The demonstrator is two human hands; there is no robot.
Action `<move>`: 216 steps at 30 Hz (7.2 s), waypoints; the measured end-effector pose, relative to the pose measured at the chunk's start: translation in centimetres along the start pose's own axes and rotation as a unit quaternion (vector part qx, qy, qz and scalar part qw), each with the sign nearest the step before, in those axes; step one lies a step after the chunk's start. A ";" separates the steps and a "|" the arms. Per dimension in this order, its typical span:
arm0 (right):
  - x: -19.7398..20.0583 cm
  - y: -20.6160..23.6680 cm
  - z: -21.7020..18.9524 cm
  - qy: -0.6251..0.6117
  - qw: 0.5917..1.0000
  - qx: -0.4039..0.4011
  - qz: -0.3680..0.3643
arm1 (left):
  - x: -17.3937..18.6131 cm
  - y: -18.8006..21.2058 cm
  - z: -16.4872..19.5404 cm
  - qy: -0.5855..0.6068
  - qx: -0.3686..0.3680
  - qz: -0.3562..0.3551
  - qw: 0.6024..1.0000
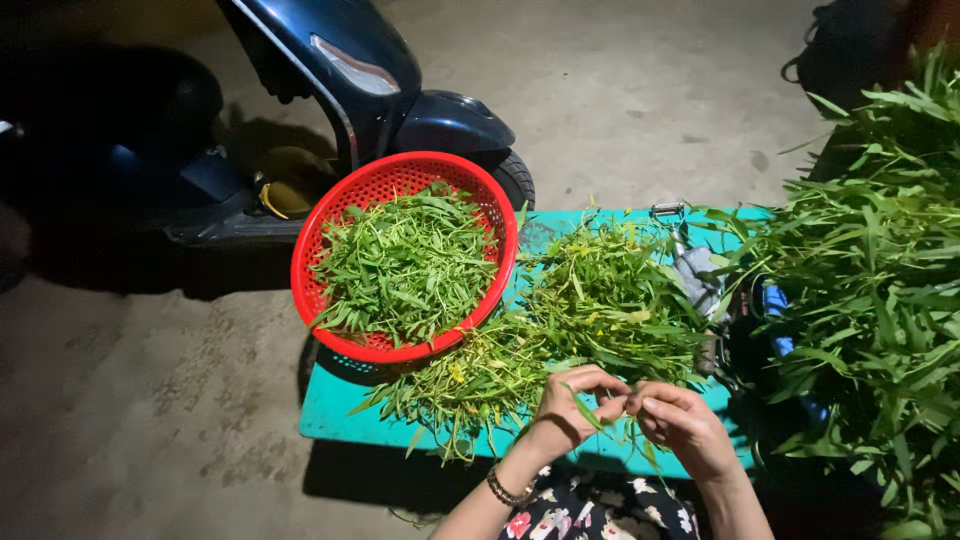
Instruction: The person sits at a low green table at night and picks edible leaves and tender tips from water spinach stalks, discarding stems and yellowed pieces aside. The picked greens are placed by hand into a red perforated basket, which gradually fills as the pile of unprocessed stalks is worked through.
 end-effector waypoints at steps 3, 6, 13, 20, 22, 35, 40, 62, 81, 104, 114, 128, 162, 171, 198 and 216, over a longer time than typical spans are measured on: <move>0.0 -0.2 0.8 -0.017 1.000 -0.009 0.017 | 0.7 0.4 0.5 -0.068 -0.042 0.002 0.997; 0.2 -0.5 2.3 -0.025 0.998 -0.043 0.048 | 1.2 0.9 0.7 -0.110 -0.084 0.018 0.990; -1.7 -1.7 4.2 -0.029 0.996 -0.072 0.042 | 2.8 3.0 -1.0 -0.130 -0.079 0.057 0.987; -4.0 -3.4 5.4 0.047 0.995 -0.073 0.054 | 5.8 5.1 -2.3 -0.093 -0.030 0.120 0.988; -4.4 -4.1 5.8 0.071 0.993 -0.075 0.057 | 6.3 5.5 -2.2 -0.117 -0.035 0.112 0.986; -9.5 -8.2 6.2 -0.034 0.996 -0.051 -0.057 | 8.7 8.5 -9.3 0.286 0.049 0.112 0.950; -13.5 -14.9 -2.6 0.189 0.973 0.122 -0.054 | 12.1 8.4 -9.8 -0.183 0.191 0.129 0.956; 5.4 0.4 1.8 0.217 0.952 -0.021 0.213 | 7.6 1.2 -2.6 -0.299 0.021 0.087 0.950; 5.5 2.5 -0.3 0.153 0.963 -0.001 0.221 | 7.0 -11.0 2.1 -0.444 -0.182 0.158 0.863; -9.2 -1.5 -12.9 0.593 0.750 0.256 0.141 | 3.4 -2.8 -4.4 0.209 0.121 -0.063 0.968; -9.2 -0.7 -13.0 0.653 0.680 0.321 0.092 | 5.4 -1.5 -2.4 0.026 0.078 -0.011 0.997; 1.5 -5.2 -4.0 0.074 0.985 0.069 0.140 | 9.3 0.4 2.5 -0.397 -0.028 0.116 0.910; -0.1 -1.3 -6.9 0.118 0.962 0.067 0.238 | 3.3 0.3 -4.7 0.258 0.106 0.055 0.959; -12.5 0.8 -9.5 0.657 0.654 0.361 0.104 | 3.7 0.7 -4.9 0.255 0.072 0.087 0.960; 0.5 -2.0 -2.0 0.267 0.928 0.060 0.252 | 8.7 -12.0 -0.9 -0.604 -0.025 0.021 0.796; -9.2 -0.8 -8.9 0.500 0.806 0.258 0.184 | 8.6 -0.2 3.5 -0.486 -0.133 0.087 0.859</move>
Point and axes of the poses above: each hand's wrist, its own y-axis away from the middle knuckle, its own x-axis out of the back of the hand, z = x × y, the point moved 8 cm from there along -y, towards the middle knuckle, and after that the axes turned 3 degrees about -z, right-handed, at the moved point
